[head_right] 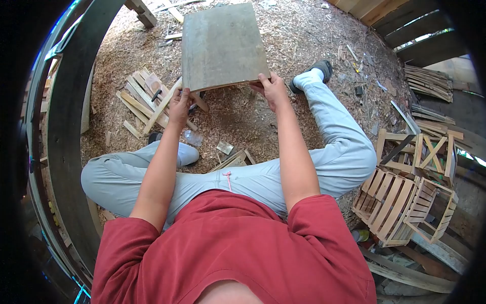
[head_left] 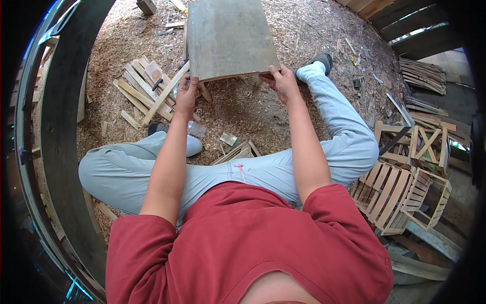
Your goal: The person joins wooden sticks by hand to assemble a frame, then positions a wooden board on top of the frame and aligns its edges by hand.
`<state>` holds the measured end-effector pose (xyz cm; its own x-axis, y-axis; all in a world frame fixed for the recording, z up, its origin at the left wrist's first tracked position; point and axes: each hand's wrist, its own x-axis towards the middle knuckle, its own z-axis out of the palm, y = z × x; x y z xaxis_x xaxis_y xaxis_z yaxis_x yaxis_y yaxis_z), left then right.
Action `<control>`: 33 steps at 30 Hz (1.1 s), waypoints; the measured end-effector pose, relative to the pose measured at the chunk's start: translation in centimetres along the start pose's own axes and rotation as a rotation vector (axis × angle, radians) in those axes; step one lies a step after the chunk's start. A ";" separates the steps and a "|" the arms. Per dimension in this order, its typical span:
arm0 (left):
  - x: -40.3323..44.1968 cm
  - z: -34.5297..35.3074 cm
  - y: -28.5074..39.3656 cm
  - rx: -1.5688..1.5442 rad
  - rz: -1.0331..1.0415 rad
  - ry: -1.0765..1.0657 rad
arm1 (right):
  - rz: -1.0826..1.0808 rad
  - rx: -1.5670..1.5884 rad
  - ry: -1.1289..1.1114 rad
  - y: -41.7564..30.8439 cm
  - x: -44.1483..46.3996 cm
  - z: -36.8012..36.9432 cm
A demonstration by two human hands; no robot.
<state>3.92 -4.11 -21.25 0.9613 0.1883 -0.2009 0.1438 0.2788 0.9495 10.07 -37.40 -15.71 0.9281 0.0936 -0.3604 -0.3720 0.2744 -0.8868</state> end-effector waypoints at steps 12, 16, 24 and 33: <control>-0.4 0.7 0.4 -0.064 -0.034 0.029 | 0.010 0.002 0.033 -0.5 -0.3 0.6; -0.2 0.7 0.1 -0.094 -0.031 0.035 | 0.010 0.009 0.014 -0.1 0.1 0.2; -0.3 0.5 -0.1 -0.153 -0.047 0.026 | 0.024 -0.032 -0.007 0.2 0.1 0.0; -0.2 0.4 -0.4 -0.199 -0.046 0.029 | -0.007 -0.004 -0.027 0.5 0.1 0.1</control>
<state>3.73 -4.61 -21.46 0.9473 0.1975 -0.2522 0.1350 0.4679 0.8734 10.01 -37.11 -16.20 0.9308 0.1176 -0.3461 -0.3653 0.2714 -0.8904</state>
